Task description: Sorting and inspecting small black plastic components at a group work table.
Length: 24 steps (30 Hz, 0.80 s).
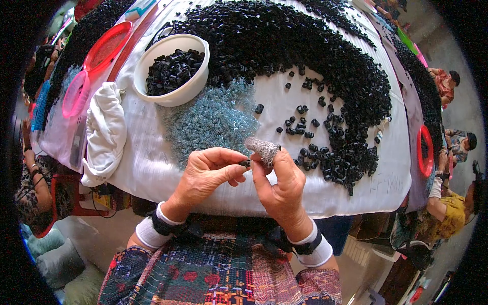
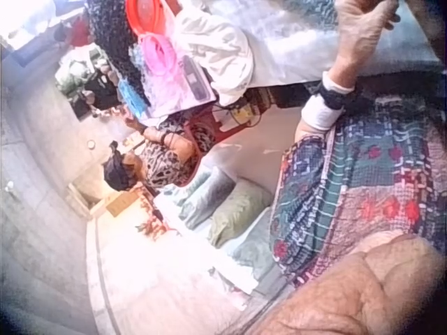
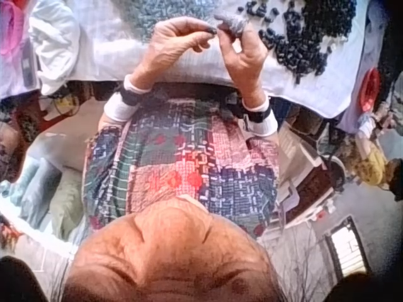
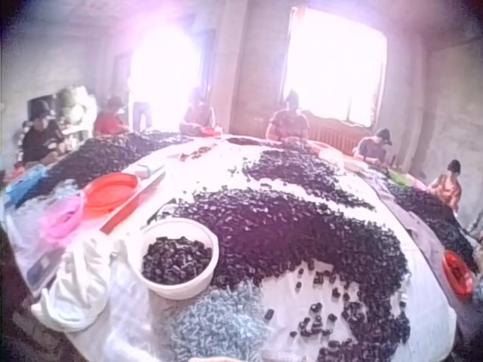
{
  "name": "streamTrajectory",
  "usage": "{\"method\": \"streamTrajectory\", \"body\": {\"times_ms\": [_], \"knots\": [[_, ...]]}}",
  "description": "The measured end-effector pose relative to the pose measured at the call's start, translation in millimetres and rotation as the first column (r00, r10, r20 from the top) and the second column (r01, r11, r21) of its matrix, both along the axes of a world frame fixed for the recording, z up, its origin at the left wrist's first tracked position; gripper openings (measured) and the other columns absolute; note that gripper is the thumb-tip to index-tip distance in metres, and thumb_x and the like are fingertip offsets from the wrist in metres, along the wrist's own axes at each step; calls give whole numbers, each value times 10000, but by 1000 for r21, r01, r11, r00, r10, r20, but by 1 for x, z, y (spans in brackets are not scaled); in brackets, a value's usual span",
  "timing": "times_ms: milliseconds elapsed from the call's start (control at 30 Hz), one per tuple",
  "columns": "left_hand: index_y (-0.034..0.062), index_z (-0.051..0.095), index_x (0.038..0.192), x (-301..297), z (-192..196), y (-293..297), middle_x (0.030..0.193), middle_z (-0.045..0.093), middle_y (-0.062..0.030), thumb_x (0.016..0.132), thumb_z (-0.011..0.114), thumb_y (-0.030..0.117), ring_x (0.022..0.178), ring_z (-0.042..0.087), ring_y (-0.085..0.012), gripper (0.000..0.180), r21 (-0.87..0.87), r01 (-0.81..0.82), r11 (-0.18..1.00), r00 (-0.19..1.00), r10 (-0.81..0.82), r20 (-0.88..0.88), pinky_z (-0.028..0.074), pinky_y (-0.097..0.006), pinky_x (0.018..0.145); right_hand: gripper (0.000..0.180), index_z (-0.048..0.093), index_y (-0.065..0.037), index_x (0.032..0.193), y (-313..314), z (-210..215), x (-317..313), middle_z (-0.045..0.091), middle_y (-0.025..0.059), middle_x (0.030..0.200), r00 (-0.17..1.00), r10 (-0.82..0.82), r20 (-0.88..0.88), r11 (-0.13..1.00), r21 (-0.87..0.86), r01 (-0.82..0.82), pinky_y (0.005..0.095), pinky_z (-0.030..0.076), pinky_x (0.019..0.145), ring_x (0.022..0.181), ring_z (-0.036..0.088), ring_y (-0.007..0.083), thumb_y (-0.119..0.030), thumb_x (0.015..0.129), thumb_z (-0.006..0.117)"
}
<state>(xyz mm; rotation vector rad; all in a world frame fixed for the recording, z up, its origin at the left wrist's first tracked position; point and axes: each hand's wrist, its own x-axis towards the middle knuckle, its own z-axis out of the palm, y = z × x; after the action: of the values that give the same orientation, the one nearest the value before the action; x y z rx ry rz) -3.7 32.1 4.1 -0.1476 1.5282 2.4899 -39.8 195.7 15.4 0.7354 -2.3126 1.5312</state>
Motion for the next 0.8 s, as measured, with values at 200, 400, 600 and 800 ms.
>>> {"method": "streamTrajectory", "body": {"times_ms": [200,400,600,800], "knots": [[-38,627,1041,-1,-1,1,874,675,-98,849,653,60,760,648,-133,217,-24,-30,999,999,29,-44,541,-243,659,201,613,21,963,-6,-3,8,638,95,800,995,-87,-42,996,14,88,259,492,582,666,625,157,62,768,642],[-33,627,1035,-1,-3,-2,885,677,-101,851,653,71,760,648,-133,213,4,-1,1000,1000,1,-14,540,-244,653,280,569,21,1110,-2,-1,11,668,107,979,991,-69,117,992,-99,80,231,478,696,795,621,108,36,832,595],[-28,625,1028,-3,-2,-2,910,682,-114,856,647,80,750,651,-139,205,44,6,999,1000,-7,28,540,-248,648,247,584,28,1085,8,-1,6,659,116,962,992,-92,88,991,-87,100,223,467,687,785,609,114,51,840,578],[-24,626,1013,-3,-2,-7,904,683,-125,851,651,79,731,652,-147,194,88,-23,996,999,20,34,542,-258,636,168,605,39,937,22,0,-12,581,145,798,982,-186,-30,949,253,187,301,460,608,650,575,226,86,777,595]]}}
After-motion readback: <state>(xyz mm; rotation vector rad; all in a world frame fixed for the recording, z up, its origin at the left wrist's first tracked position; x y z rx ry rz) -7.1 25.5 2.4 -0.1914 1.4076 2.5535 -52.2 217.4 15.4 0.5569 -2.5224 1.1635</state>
